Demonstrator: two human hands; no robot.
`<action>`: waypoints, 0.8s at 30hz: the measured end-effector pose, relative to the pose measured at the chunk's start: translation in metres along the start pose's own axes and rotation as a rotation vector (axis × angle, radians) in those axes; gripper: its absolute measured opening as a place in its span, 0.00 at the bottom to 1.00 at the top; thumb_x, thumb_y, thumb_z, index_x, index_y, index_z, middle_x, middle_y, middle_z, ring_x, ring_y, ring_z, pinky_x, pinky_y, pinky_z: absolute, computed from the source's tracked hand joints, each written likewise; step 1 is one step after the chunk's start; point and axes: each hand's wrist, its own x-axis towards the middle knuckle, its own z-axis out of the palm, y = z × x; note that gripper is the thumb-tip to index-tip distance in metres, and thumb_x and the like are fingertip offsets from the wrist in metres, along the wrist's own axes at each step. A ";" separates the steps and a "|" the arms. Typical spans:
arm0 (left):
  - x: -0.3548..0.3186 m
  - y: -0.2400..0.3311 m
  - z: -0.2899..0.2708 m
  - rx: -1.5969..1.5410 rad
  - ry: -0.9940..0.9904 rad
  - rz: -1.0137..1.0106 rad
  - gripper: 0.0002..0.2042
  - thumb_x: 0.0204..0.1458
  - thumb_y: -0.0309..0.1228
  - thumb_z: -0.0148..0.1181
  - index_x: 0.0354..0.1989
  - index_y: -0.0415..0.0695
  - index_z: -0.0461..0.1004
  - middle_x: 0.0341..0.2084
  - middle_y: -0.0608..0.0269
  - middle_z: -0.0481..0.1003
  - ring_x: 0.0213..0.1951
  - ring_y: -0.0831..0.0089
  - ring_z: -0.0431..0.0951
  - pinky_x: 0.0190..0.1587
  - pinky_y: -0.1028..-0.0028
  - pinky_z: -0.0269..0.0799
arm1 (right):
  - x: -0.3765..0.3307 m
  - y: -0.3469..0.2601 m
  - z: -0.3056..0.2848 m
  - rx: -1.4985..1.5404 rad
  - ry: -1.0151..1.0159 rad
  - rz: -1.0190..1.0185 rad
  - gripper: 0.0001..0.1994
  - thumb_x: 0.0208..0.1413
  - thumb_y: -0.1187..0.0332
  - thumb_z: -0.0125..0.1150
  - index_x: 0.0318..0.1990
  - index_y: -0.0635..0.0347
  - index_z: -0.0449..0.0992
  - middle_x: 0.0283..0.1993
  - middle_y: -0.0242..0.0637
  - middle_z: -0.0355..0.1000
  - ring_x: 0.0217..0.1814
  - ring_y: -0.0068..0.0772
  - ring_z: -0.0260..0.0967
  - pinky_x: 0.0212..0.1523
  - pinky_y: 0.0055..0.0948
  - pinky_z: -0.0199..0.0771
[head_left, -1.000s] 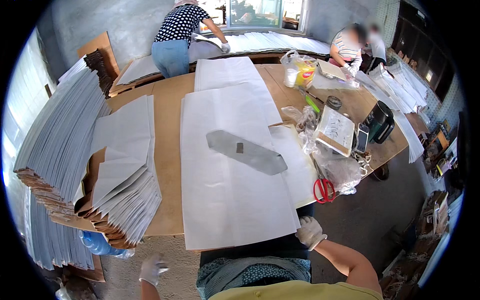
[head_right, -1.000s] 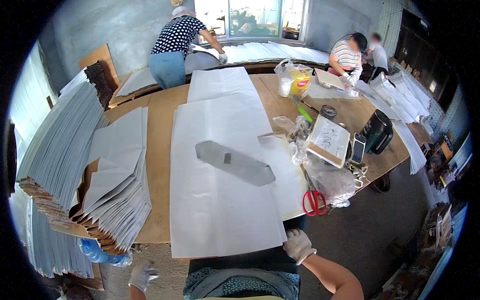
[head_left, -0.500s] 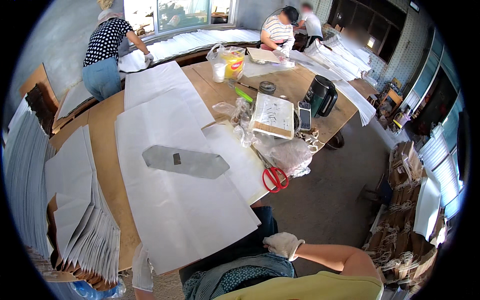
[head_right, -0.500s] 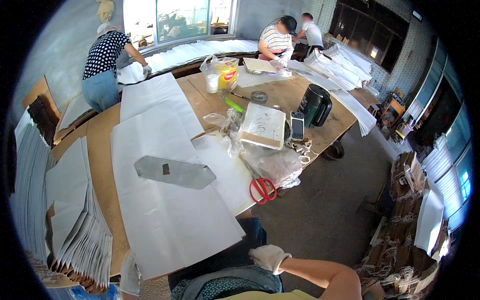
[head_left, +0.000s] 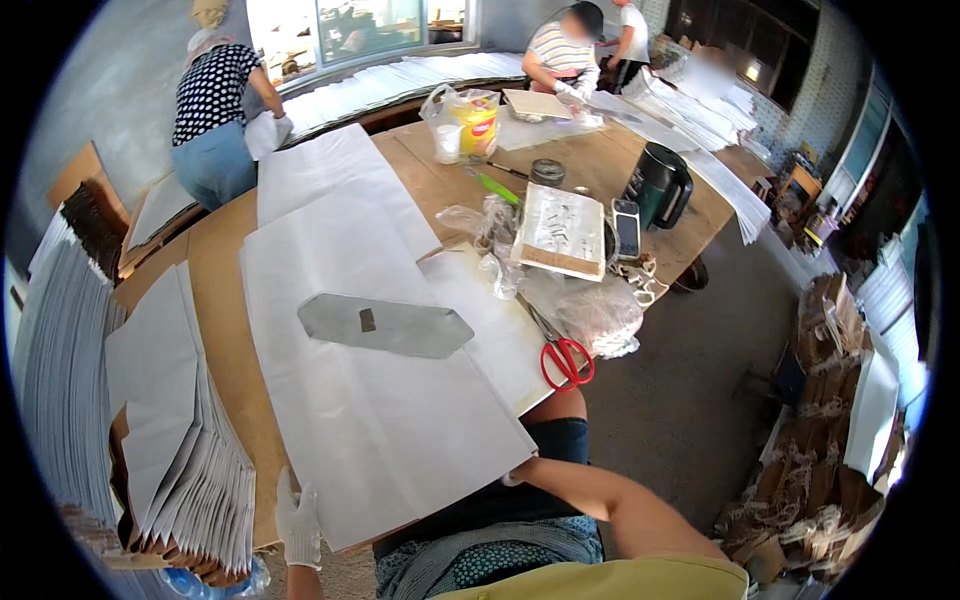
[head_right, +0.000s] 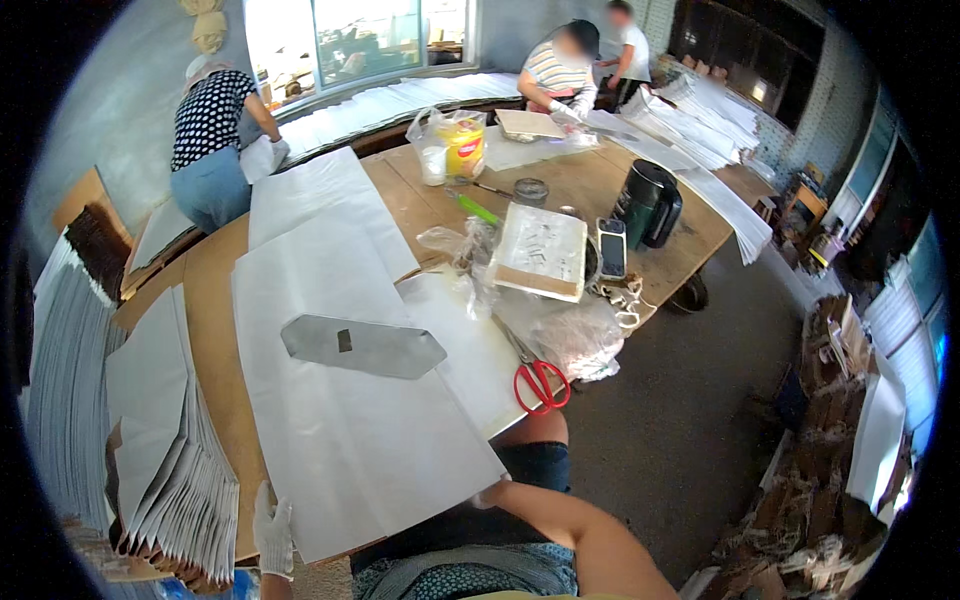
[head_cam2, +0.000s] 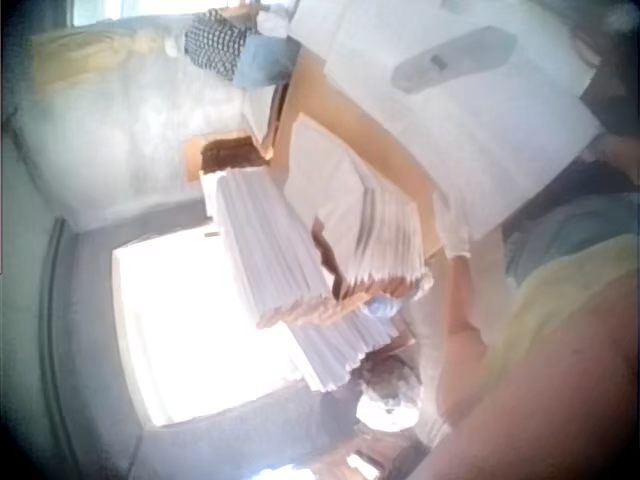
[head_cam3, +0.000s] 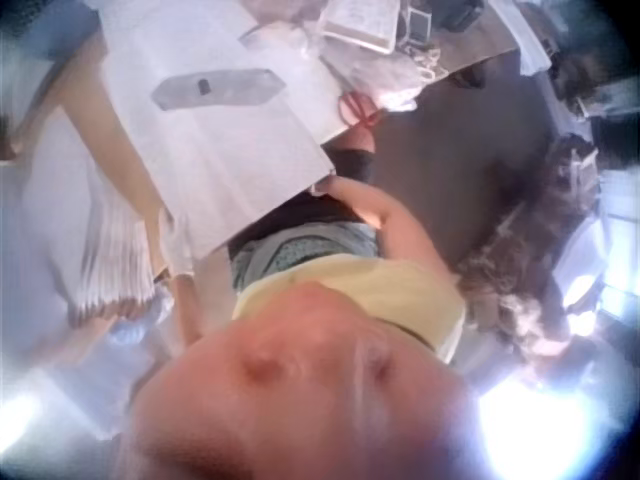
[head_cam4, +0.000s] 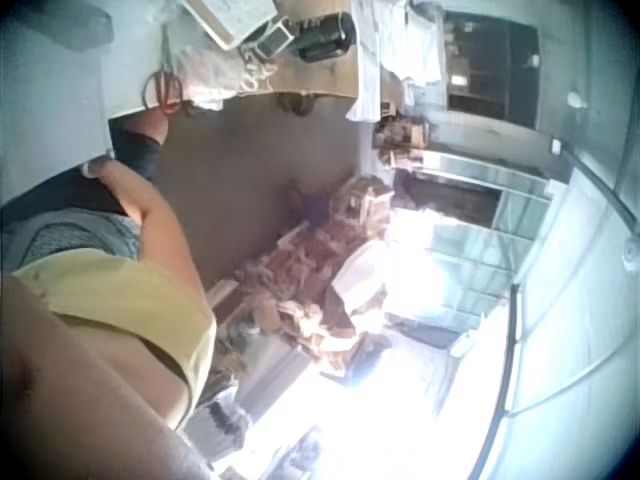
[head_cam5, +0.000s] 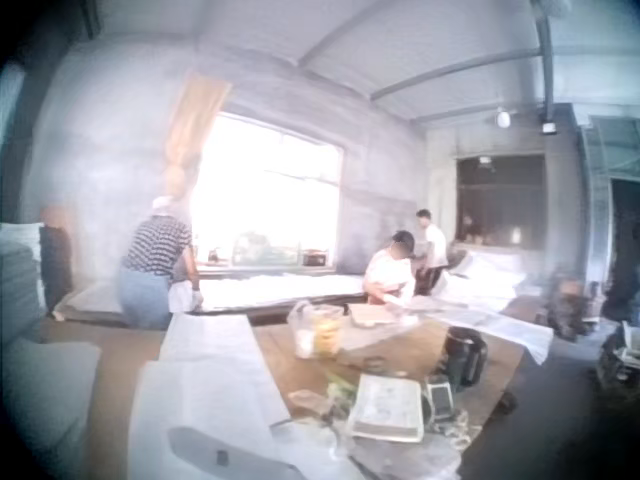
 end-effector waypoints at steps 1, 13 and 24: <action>-0.007 -0.005 0.004 -0.123 0.036 -0.030 0.29 0.61 0.28 0.59 0.71 0.34 0.64 0.47 0.56 0.82 0.42 0.69 0.82 0.46 0.70 0.78 | 0.004 0.000 0.003 0.010 -0.026 0.036 0.21 0.68 0.52 0.53 0.61 0.51 0.77 0.64 0.42 0.75 0.67 0.51 0.69 0.67 0.47 0.68; -0.030 0.006 0.027 0.327 0.237 0.096 0.26 0.58 0.32 0.66 0.67 0.43 0.73 0.42 0.56 0.83 0.40 0.72 0.82 0.45 0.71 0.78 | 0.037 -0.044 0.019 0.051 -0.254 0.040 0.22 0.69 0.51 0.52 0.64 0.48 0.76 0.66 0.42 0.74 0.71 0.48 0.67 0.70 0.47 0.66; -0.008 0.009 0.039 0.509 0.274 0.206 0.26 0.58 0.38 0.67 0.66 0.49 0.75 0.38 0.54 0.83 0.35 0.63 0.82 0.44 0.65 0.78 | 0.042 -0.121 0.020 0.056 -0.640 0.040 0.25 0.71 0.47 0.49 0.68 0.45 0.74 0.71 0.42 0.70 0.72 0.47 0.66 0.71 0.47 0.65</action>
